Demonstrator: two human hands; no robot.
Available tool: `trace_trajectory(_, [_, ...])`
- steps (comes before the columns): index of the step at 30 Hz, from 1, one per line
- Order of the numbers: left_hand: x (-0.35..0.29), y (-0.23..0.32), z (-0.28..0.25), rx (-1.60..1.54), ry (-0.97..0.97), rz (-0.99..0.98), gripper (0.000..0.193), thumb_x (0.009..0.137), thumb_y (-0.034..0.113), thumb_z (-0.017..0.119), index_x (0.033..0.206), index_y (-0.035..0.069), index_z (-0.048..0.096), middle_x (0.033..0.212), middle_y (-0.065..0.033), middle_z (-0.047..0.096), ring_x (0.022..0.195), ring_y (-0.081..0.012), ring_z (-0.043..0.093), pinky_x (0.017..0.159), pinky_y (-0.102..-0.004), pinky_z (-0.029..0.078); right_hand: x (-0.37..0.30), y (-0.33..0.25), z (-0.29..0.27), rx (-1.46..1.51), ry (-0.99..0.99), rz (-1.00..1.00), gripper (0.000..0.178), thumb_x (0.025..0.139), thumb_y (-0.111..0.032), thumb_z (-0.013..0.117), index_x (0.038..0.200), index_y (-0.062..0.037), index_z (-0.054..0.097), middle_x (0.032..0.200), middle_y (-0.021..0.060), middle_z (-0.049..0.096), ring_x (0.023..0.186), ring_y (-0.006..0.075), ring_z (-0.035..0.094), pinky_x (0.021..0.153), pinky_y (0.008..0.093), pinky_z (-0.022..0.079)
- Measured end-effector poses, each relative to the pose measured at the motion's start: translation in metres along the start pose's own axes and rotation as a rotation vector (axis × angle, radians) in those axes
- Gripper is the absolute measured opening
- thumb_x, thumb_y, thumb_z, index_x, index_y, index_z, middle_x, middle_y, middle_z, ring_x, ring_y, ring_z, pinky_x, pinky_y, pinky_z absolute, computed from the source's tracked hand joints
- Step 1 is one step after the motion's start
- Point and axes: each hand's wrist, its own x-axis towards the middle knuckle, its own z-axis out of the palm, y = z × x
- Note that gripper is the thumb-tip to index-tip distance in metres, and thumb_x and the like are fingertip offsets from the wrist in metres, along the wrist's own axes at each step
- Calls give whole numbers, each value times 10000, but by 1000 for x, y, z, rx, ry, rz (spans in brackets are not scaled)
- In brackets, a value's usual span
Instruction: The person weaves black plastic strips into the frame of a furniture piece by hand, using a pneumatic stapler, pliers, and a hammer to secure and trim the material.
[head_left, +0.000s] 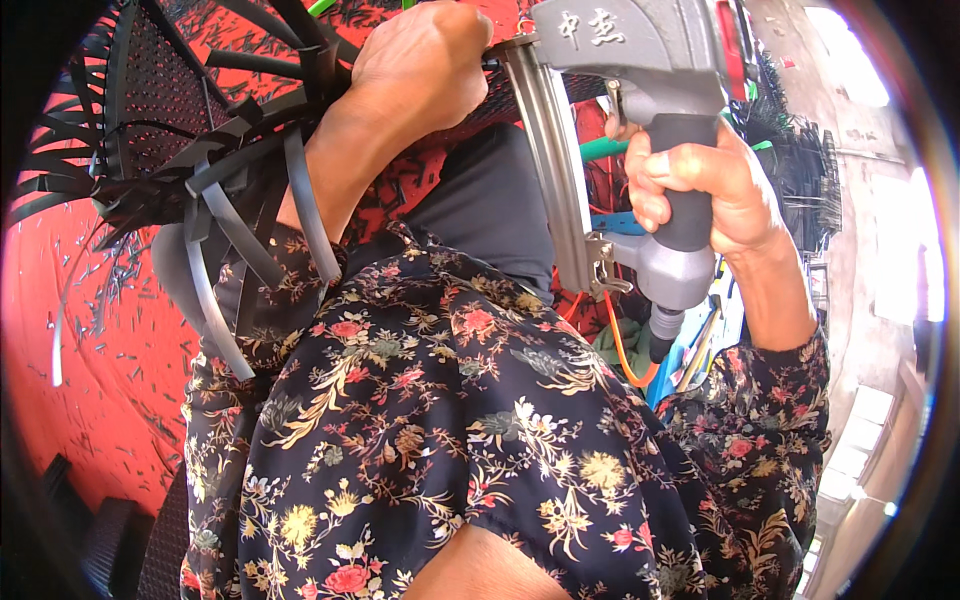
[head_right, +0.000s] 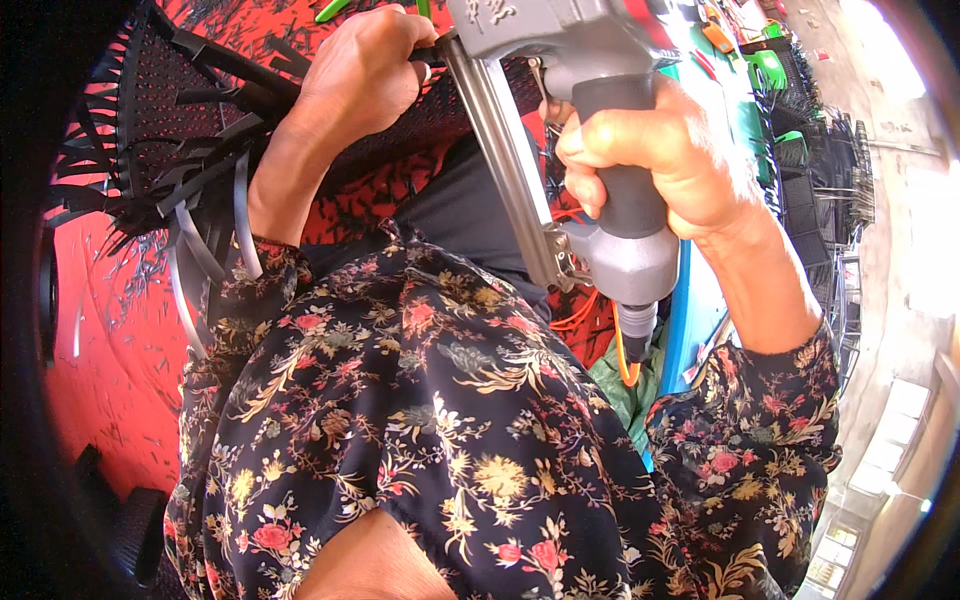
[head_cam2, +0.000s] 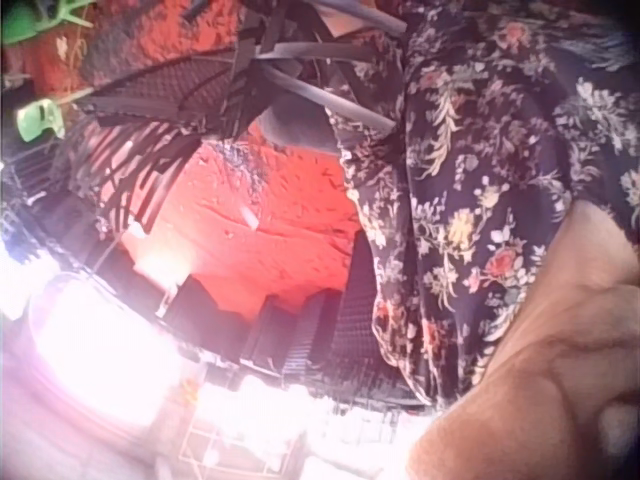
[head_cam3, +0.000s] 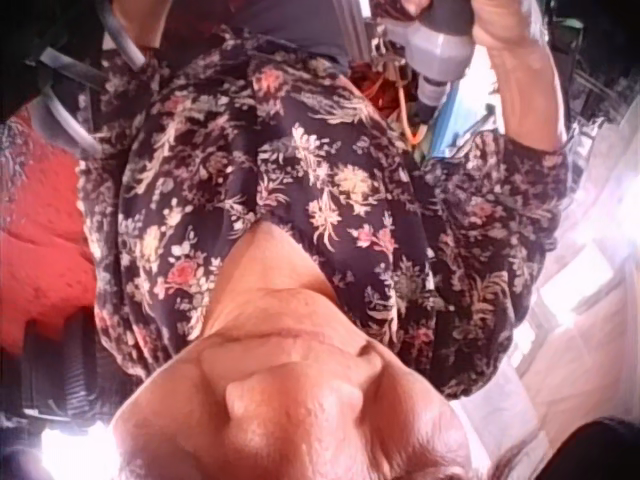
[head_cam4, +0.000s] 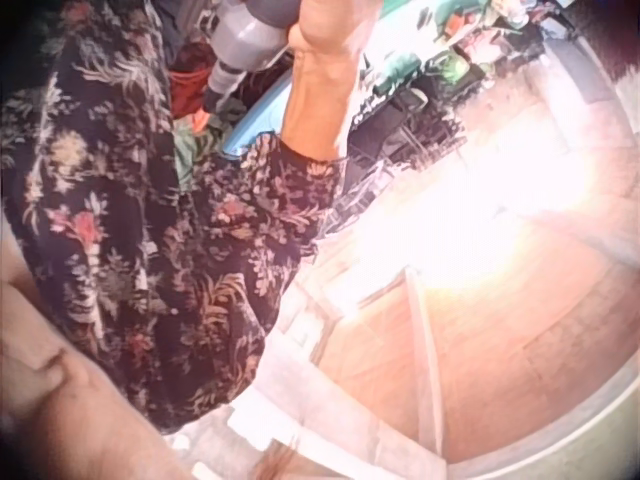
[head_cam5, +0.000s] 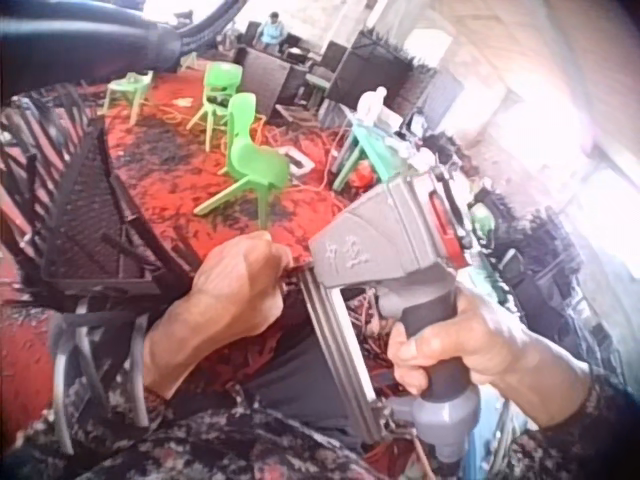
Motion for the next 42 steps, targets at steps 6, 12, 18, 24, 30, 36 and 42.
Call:
trace_trajectory(6, [4,-4,-5,-53,-116,-114,210,717,7,603,912,0,678,882,-188,654,893,-365,620,776,-445,497,7,2,1,4,-1,-39,196,772,-124,626,866,42,582,622,103,573,536,171,558,522,303,468])
trace_trajectory(12, [4,-4,2,-58,-221,-130,239,728,95,626,951,22,670,877,-162,635,903,-327,616,804,-413,485,-26,34,-51,293,192,-91,205,826,-90,600,971,40,536,724,83,532,600,165,538,551,314,473])
trace_trajectory(18, [-7,-32,-9,-307,-175,-136,196,740,170,698,872,36,641,774,-120,638,714,-277,620,665,-355,481,-51,76,-143,49,588,4,153,817,-114,604,917,-19,537,692,65,579,578,156,564,524,300,489])
trace_trajectory(24, [7,-41,-22,-317,-247,-158,177,825,160,678,848,-3,613,657,-83,579,608,-128,534,591,-296,442,-47,226,-263,-661,1079,334,652,735,-134,639,1295,45,357,779,114,617,605,192,598,548,327,499])
trace_trajectory(30, [10,-78,-59,-329,-367,-388,289,861,114,656,1094,-34,570,722,17,553,616,-50,464,554,-214,371,-30,217,-229,-959,1118,672,744,779,-198,583,1386,60,238,1124,260,606,1013,359,622,861,427,489])
trace_trajectory(36, [15,-122,-74,-463,-367,-401,371,896,98,614,1215,-65,517,1095,-58,594,981,-111,548,902,-244,409,-82,209,-238,-836,1287,370,747,755,-408,710,1336,-30,432,1221,221,584,1150,356,555,944,405,458])
trace_trajectory(42, [9,-140,-81,-442,-313,-421,457,845,116,653,1253,-33,510,1112,-94,592,1008,-147,566,889,-276,443,-269,319,-299,-1129,1242,986,507,827,-359,571,1263,-102,548,1091,151,652,972,335,636,799,409,518])
